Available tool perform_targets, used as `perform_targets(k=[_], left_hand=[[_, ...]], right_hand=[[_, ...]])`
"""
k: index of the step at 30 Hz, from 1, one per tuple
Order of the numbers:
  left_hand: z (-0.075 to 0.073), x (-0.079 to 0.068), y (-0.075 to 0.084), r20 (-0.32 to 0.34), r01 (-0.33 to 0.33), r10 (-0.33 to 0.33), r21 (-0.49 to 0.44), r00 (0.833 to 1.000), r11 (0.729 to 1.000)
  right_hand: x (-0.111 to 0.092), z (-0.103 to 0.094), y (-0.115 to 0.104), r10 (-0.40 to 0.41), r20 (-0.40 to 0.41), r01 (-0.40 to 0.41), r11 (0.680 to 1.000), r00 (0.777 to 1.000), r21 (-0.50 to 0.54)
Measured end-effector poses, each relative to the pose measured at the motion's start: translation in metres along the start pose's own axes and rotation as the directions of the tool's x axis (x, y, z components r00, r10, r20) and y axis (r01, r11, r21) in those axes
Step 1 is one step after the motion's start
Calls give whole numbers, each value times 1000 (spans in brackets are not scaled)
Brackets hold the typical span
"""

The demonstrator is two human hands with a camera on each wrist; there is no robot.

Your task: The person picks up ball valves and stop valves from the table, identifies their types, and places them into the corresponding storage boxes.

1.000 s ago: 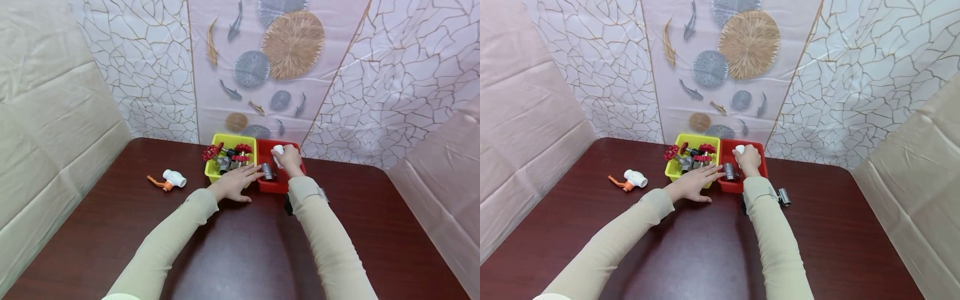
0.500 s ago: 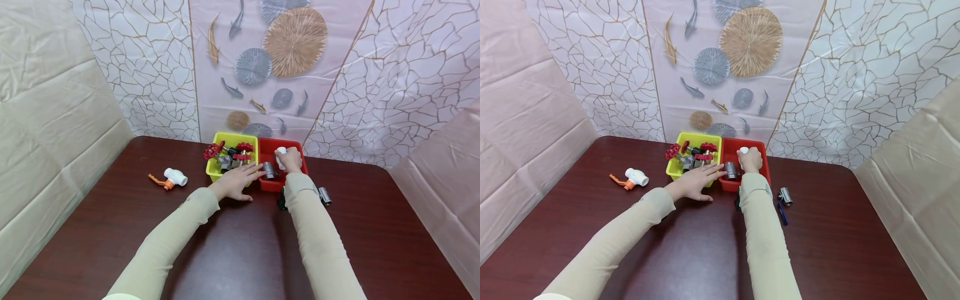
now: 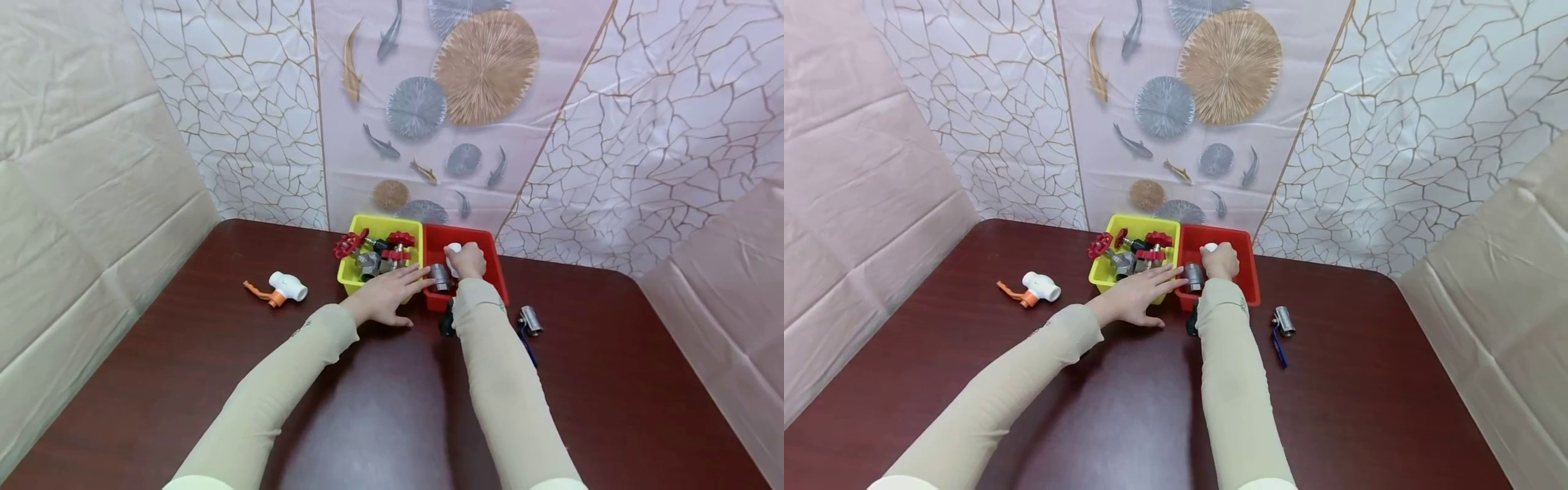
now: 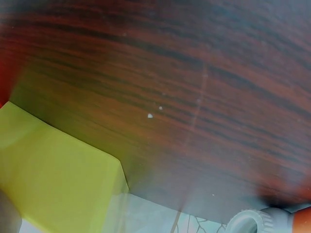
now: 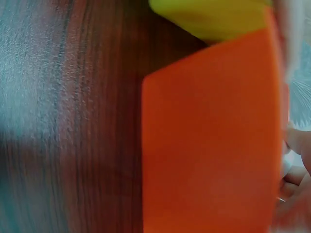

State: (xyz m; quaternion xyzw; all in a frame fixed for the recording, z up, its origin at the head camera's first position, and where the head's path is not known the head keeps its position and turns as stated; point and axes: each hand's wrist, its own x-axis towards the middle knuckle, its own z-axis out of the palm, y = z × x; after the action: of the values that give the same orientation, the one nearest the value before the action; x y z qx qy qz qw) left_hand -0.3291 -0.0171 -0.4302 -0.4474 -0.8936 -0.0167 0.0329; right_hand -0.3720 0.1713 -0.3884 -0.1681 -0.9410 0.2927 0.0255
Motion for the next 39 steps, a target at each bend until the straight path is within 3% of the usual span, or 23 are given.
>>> perform_targets(k=[4,8,12,15,18,22,25,32,39], left_hand=[[0,1,-2,0,-5,5,-13,1000,1000],[0,1,-3,5,-2,2,-12,1000,1000],[-1,0,-3,8,4,-3,-12,1000,1000],[-2,-1,-4,7,1,0,-14,1000,1000],[-2,-1,-4,11,5,-5,-8,1000,1000],[-2,-1,-4,17,2,-2,-16,1000,1000],[-1,-1,-3,13,-5,6,-29,1000,1000],[1,0,-4,2,-8,8,-19,1000,1000],[0,0,-3,1,-11,11,-14,1000,1000]], right_hand=[[4,4,-4,17,22,-16,1000,1000,-23],[27,13,4,30,118,-29,1000,993,-10],[103,54,41,-4,162,4,1000,987,2],[142,76,57,-16,159,18,1000,987,-12],[105,53,36,-38,189,46,998,981,-41],[34,12,1,-97,161,111,990,982,-82],[14,3,-7,-140,133,156,982,981,-112],[18,9,-6,-241,198,276,944,950,-179],[23,13,-5,-251,188,289,934,950,-211]])
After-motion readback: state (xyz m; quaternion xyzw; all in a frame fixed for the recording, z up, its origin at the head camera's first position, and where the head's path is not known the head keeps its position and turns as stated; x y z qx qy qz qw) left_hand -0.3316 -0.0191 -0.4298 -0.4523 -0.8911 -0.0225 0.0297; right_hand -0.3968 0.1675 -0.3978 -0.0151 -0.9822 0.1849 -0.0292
